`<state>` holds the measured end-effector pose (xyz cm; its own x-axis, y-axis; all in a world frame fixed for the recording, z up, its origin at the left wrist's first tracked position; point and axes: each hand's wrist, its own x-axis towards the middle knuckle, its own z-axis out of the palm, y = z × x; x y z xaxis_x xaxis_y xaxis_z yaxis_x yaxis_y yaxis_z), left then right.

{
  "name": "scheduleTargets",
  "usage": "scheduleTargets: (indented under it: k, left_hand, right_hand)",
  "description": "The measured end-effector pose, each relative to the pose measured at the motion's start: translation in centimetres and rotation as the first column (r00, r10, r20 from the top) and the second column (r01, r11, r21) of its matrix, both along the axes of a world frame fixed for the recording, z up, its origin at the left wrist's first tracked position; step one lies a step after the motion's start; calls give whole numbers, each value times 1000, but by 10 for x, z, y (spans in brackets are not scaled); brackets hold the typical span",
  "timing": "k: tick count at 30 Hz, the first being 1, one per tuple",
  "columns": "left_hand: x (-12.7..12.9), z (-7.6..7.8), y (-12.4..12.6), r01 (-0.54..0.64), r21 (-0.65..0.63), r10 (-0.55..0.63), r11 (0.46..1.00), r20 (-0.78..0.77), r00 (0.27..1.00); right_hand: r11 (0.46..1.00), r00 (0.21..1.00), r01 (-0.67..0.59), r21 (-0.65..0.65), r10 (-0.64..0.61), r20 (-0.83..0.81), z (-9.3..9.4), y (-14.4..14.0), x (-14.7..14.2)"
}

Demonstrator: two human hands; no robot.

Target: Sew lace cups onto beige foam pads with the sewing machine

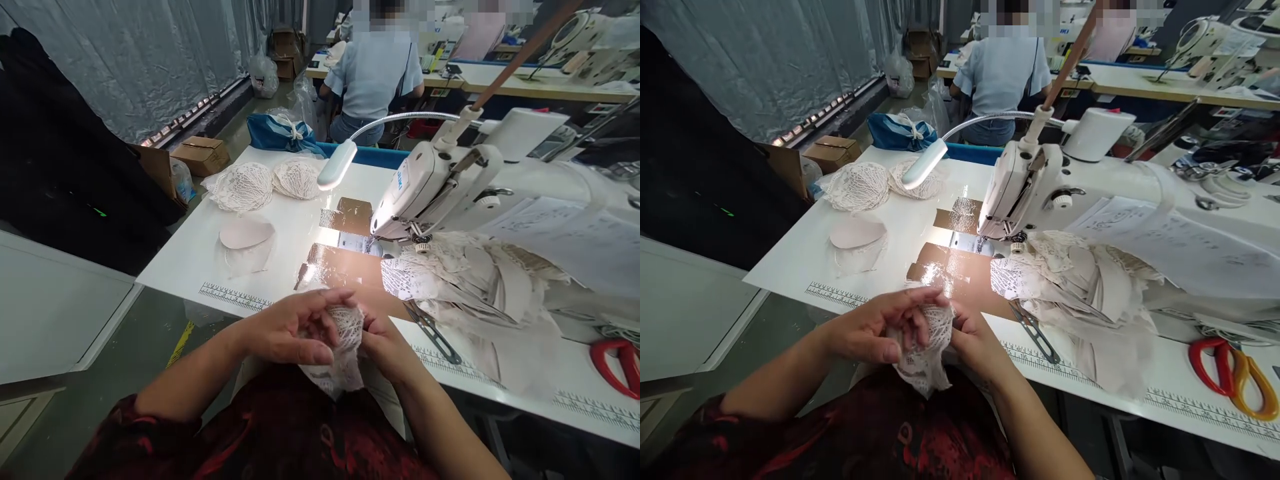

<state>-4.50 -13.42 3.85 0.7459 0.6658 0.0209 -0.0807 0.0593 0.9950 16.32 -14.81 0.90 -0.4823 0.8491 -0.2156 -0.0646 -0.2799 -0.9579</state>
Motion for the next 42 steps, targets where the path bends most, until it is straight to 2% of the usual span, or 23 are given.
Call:
scheduleTargets:
  k: [2, 3, 4, 6, 8, 10, 12, 15, 18, 21, 23, 25, 27, 30, 32, 34, 36, 37, 39, 40, 42]
  left_hand:
    - [2, -3, 3, -162, 99, 172, 982, -107, 979]
    - [1, -6, 5, -203, 127, 221, 971, -150, 964]
    - [-1, -11, 7, -201, 116, 220, 973, -177, 959]
    - [-5, -20, 8, -111, -31, 105, 993, -157, 982]
    - [-7, -28, 5, -65, -202, 50, 977, -80, 996]
    - [-7, -33, 0, -145, -290, 135, 946, -56, 989]
    - [-6, -34, -6, -239, -322, 230, 916, -66, 971]
    - [-1, -33, -16, -353, -329, 351, 876, -69, 934]
    - [7, -30, -26, -475, -299, 479, 828, -62, 875]
    - [17, -29, -35, -550, -367, 587, 750, -15, 810]
    - [23, -30, -42, -549, -495, 653, 673, 49, 756]
    - [29, -31, -50, -479, -621, 670, 620, 101, 736]
    - [35, -31, -60, -365, -701, 628, 613, 151, 763]
    - [49, -31, -77, -240, -735, 546, 634, 206, 812]
    - [58, -34, -85, -251, -735, 524, 630, 163, 836]
    - [60, -39, -88, -332, -722, 555, 607, 86, 827]
    - [53, -45, -86, -412, -685, 580, 601, 20, 814]
    - [45, -46, -84, -436, -647, 574, 625, 2, 819]
    - [25, -44, -77, -477, -505, 546, 719, -13, 837]
    - [16, -39, -72, -513, -383, 550, 768, -17, 835]
    - [1, -26, -60, -600, -81, 600, 796, -23, 800]
  right_hand:
    - [989, 993, -11, -145, -7, -119, -3, -4, -1]
    - [984, 989, -9, -180, -18, -149, -3, -6, 0]
    - [980, 985, -8, -197, -26, -170, -3, -7, 1]
    - [980, 979, 35, -194, -73, -193, -2, -9, 3]
    - [971, 962, 173, -164, -202, -185, -2, -7, 4]
    - [934, 921, 336, -120, -352, -163, -3, -6, 4]
    - [903, 893, 427, -58, -431, -130, -6, -5, 4]
    - [911, 907, 413, -20, -413, -85, -10, -6, 7]
    - [927, 920, 370, -66, -376, -114, -12, -12, 12]
    - [942, 936, 337, 13, -333, -115, -10, -22, 17]
    - [938, 941, 335, 92, -328, -85, -7, -30, 19]
    - [922, 930, 367, 120, -358, -89, -4, -38, 18]
    - [903, 911, 409, 129, -395, -120, -3, -44, 15]
    - [888, 900, 432, 156, -415, -131, -5, -49, 6]
    - [902, 907, 414, 119, -398, -140, -7, -50, 1]
    - [902, 885, 432, 14, -421, -197, -8, -48, 0]
    - [871, 826, 486, -77, -486, -283, -8, -43, 6]
    - [854, 798, 511, -95, -513, -316, -8, -40, 11]
    - [854, 793, 515, -78, -508, -336, -7, -35, 21]
    - [871, 817, 487, -59, -479, -321, -6, -33, 25]
    - [917, 881, 396, -38, -391, -266, -5, -30, 29]
